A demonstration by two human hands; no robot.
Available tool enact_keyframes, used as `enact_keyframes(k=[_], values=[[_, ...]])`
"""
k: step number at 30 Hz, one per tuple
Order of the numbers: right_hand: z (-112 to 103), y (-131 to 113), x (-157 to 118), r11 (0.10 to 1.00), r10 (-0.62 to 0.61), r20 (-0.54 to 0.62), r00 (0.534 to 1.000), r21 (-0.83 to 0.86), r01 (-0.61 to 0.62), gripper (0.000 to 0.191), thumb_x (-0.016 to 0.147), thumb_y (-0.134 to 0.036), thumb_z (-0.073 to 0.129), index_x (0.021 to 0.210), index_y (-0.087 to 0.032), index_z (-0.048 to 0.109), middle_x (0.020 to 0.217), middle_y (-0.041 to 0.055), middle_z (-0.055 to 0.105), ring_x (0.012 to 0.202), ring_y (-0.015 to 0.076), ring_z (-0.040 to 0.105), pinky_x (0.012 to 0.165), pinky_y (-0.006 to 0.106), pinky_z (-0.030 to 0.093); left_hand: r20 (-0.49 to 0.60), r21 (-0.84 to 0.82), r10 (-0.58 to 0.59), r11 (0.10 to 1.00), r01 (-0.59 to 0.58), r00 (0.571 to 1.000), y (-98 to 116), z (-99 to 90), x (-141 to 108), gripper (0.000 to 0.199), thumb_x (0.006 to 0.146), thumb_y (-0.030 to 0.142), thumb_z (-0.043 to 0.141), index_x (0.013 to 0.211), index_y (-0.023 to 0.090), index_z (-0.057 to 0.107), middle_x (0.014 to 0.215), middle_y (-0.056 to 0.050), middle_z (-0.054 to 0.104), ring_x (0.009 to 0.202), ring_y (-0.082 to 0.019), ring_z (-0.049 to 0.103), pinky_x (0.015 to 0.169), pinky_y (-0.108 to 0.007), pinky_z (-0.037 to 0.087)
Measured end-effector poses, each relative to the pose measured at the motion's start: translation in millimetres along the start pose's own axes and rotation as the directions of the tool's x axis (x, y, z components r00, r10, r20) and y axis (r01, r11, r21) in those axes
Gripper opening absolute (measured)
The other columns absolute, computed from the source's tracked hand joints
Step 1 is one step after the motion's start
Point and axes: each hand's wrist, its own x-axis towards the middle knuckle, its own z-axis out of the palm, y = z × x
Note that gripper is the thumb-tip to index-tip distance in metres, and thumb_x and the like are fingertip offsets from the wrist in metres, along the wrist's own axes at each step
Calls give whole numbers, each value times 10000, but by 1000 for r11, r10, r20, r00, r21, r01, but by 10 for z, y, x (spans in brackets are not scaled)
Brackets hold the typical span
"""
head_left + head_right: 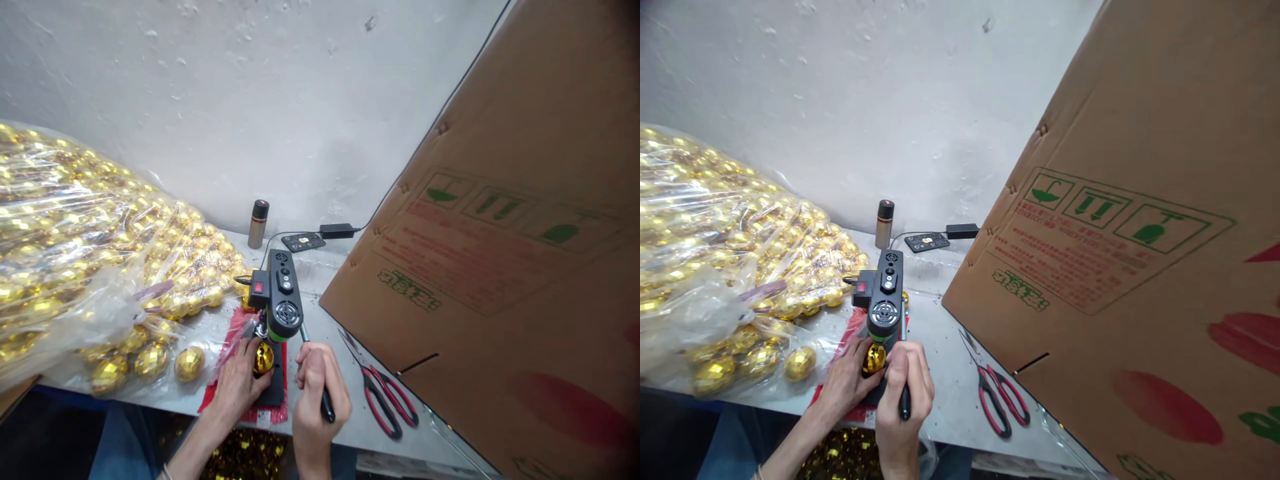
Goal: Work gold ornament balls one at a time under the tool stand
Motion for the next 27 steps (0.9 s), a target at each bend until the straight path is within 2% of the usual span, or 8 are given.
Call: enact_keyframes(k=[6,11,16,22,27], values=[[-45,26,-29,997,-59,39,998,-49,60,298,1101,-181,473,832,-224,595,741,-31,578,572,98,499,528,233,392,-73,-78,129,988,-135,989,-62,60,10,349,836,366,778,1156,245,713,1033,-72,765,1009,-335,720,926,-490,581],[-77,225,-211,989,-134,55,989,-63,137,320,1100,-179,444,802,-235,545,749,-28,589,637,114,576,595,243,437,-24,-106,84,991,-86,996,-81,53,-6,369,795,345,781,1136,231,702,1029,-71,759,989,-329,697,929,-485,552],[-50,447,-414,994,-101,16,995,-45,102,323,1110,-261,456,800,-239,547,773,-22,601,645,126,573,607,262,441,2,-118,54,992,-53,999,-79,68,-8,381,774,316,769,1138,235,693,1029,-68,750,1000,-328,680,946,-489,534],[21,485,-436,993,-119,-61,991,-7,118,370,1130,-304,432,787,-238,554,765,-32,581,675,131,575,677,287,468,11,-95,44,995,-43,999,-81,107,-14,378,776,313,768,1135,226,686,1032,-78,742,1020,-344,676,951,-508,528],[32,478,-448,993,-111,-69,991,-37,109,381,1129,-312,436,777,-236,560,756,-23,584,669,142,571,733,333,491,-16,-78,70,994,-71,997,-75,104,-20,358,774,306,768,1118,242,691,1005,-61,738,990,-334,678,933,-490,533]])
